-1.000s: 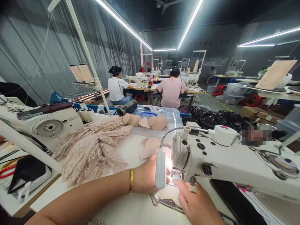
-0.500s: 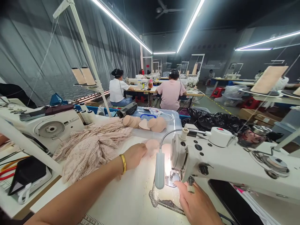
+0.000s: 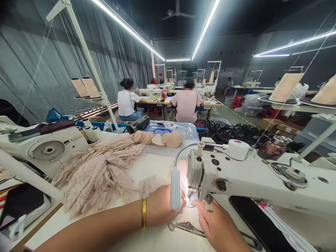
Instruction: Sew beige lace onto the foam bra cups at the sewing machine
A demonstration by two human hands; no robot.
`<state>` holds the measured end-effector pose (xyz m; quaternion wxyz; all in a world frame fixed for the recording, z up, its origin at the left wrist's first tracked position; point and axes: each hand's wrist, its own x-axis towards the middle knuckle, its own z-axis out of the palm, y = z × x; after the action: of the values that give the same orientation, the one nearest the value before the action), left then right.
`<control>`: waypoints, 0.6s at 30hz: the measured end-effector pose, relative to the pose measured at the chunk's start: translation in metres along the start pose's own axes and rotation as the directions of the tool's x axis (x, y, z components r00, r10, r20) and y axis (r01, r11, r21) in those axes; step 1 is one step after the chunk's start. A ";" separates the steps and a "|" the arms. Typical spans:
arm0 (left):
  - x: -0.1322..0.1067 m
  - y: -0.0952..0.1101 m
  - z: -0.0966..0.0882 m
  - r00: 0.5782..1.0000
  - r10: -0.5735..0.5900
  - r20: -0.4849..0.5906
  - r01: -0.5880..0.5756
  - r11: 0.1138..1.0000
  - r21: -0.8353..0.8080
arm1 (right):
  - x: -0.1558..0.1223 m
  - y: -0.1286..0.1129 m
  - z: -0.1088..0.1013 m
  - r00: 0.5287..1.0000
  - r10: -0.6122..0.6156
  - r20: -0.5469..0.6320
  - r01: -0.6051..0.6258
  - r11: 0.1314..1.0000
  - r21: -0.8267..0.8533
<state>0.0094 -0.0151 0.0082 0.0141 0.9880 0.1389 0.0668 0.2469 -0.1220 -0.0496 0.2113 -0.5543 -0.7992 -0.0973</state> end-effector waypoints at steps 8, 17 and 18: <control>0.008 0.005 -0.001 0.998 -0.037 -0.049 0.038 0.999 0.021 | -0.001 -0.007 0.004 0.995 0.096 0.006 -0.096 0.987 0.130; 0.008 0.007 0.000 0.981 -0.179 -0.068 0.177 0.983 -0.040 | 0.001 0.006 0.008 0.998 -0.019 0.053 0.013 0.994 0.113; 0.009 0.007 0.003 0.982 -0.171 -0.080 0.168 0.985 -0.044 | 0.001 0.004 0.009 0.999 -0.029 0.027 0.027 0.996 0.087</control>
<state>0.0202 -0.0189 0.0069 0.0323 0.9685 0.2216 0.1090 0.2487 -0.1164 -0.0577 0.2225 -0.5347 -0.8132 -0.0576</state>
